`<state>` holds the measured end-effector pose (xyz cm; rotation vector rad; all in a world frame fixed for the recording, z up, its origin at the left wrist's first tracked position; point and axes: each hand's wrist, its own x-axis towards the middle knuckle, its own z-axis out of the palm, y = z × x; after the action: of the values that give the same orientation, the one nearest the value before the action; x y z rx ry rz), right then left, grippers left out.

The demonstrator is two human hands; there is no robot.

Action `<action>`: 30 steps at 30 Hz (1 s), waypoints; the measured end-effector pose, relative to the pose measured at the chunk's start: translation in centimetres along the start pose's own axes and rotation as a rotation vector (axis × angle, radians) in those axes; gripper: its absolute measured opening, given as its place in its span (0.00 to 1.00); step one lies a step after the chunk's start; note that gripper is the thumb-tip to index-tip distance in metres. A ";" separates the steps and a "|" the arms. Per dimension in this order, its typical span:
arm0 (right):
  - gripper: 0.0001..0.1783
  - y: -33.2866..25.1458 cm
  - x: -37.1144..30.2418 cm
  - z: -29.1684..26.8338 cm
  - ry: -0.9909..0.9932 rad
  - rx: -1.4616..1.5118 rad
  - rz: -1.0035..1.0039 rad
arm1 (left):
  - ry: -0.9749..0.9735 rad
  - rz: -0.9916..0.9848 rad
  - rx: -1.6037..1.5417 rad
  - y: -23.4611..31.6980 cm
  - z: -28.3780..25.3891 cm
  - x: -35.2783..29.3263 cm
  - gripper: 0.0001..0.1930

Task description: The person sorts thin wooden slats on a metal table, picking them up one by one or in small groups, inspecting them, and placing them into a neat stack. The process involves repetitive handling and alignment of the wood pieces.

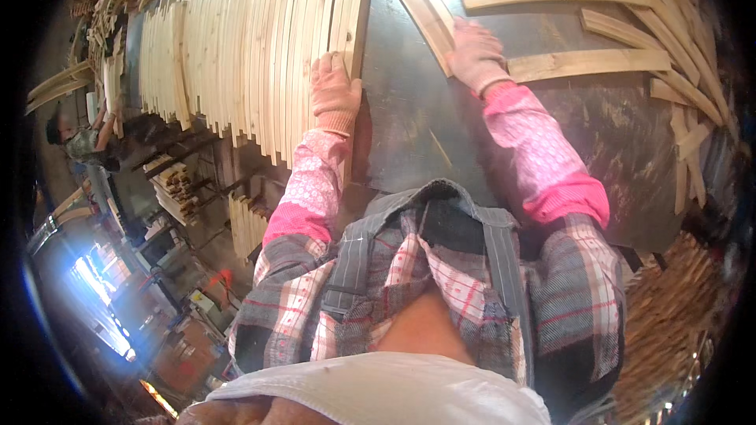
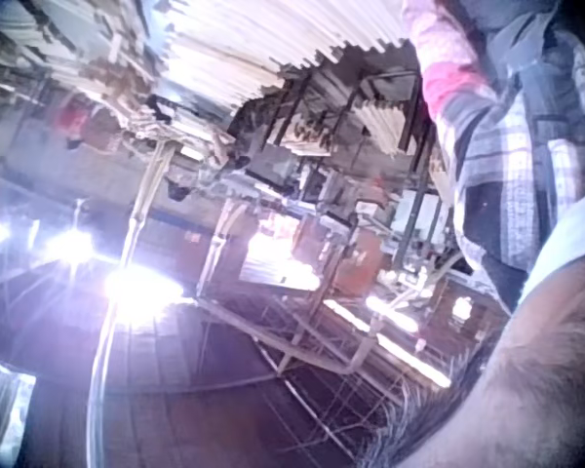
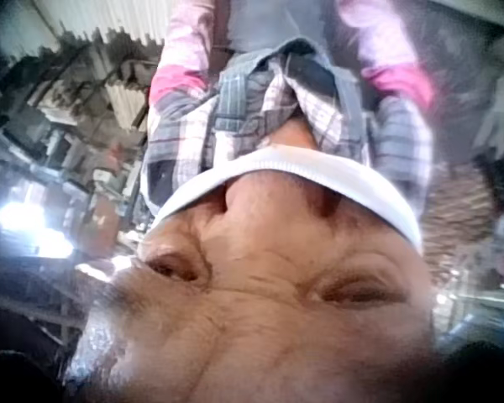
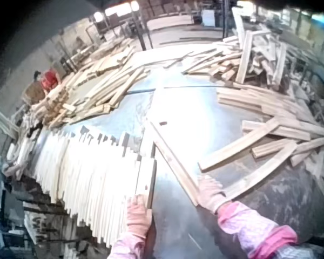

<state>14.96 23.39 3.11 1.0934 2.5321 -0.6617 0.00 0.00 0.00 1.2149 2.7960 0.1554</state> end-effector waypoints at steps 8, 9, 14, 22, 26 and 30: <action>0.56 -4.8 -2.6 2.6 0.024 0.148 0.135 | -0.321 -0.016 0.152 1.0 -4.1 3.1 0.19; 0.54 -5.0 -2.5 2.2 0.009 0.198 0.190 | -0.398 -0.061 0.135 1.4 -5.2 4.1 0.21; 0.59 -3.1 -4.8 0.2 -0.163 0.234 0.264 | -0.505 -0.096 0.042 1.9 -8.4 9.5 0.25; 0.41 4.5 -12.4 1.9 -0.224 1.259 0.265 | -0.304 -0.170 -1.002 6.6 -6.9 24.7 0.30; 0.37 2.8 -13.2 3.4 -0.031 1.103 0.398 | -0.067 0.087 -0.470 8.3 -2.1 28.6 0.37; 0.40 2.5 -9.0 1.3 0.276 0.778 0.572 | -0.009 0.055 -0.323 12.0 -2.4 32.1 0.33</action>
<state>22.91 18.74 5.28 2.1693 1.9742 -1.4370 -13.44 31.55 2.61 1.2062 2.5957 0.5775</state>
